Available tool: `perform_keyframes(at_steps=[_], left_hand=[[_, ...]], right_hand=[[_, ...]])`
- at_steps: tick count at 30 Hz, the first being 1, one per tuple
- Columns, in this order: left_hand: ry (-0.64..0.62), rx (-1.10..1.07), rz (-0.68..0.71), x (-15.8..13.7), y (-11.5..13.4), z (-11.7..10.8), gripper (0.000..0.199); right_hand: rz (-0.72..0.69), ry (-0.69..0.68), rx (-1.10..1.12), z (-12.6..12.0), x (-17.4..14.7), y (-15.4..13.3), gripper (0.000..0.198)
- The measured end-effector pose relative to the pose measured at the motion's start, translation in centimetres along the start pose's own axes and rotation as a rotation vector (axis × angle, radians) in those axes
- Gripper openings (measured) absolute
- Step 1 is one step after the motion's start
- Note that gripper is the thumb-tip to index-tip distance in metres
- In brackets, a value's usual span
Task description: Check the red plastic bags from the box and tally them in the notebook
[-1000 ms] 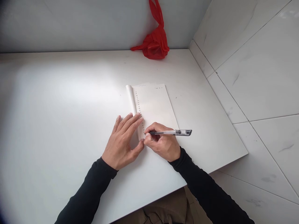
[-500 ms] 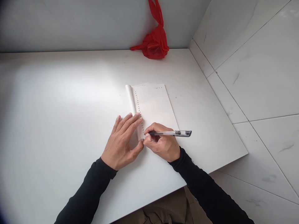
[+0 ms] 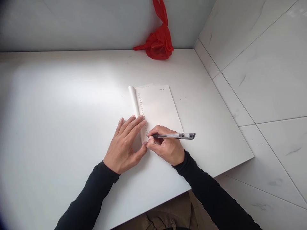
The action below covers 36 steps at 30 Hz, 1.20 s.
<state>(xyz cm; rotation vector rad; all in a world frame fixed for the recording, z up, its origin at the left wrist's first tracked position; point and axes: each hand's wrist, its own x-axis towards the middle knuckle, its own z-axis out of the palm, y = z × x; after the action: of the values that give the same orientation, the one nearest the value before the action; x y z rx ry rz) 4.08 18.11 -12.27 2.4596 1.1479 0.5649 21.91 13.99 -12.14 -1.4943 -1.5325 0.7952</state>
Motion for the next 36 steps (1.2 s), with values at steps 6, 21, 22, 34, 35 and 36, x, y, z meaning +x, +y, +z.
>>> perform_keyframes(at_steps=[6,21,22,34,35,36], left_hand=[[-0.009,0.000,-0.003,0.05,-0.01,0.03,0.057],[0.004,0.000,0.001,-0.02,-0.06,0.10,0.059],[0.004,0.000,0.002,-0.03,-0.03,0.07,0.059],[-0.006,0.004,0.002,0.01,-0.15,0.13,0.061],[-0.007,0.004,0.001,0.02,-0.14,0.10,0.061],[-0.009,0.003,0.000,0.01,-0.12,0.06,0.061]], right_hand=[[-0.009,-0.006,0.001,-0.08,-0.10,0.08,0.016],[-0.028,0.041,-0.001,-0.06,-0.01,-0.08,0.015],[-0.026,0.039,0.000,-0.04,-0.01,-0.07,0.014],[-0.009,0.113,0.056,-0.37,-0.31,-0.15,0.013],[-0.008,0.142,0.057,-0.39,-0.36,-0.20,0.013],[-0.007,0.171,0.059,-0.40,-0.41,-0.22,0.012]])
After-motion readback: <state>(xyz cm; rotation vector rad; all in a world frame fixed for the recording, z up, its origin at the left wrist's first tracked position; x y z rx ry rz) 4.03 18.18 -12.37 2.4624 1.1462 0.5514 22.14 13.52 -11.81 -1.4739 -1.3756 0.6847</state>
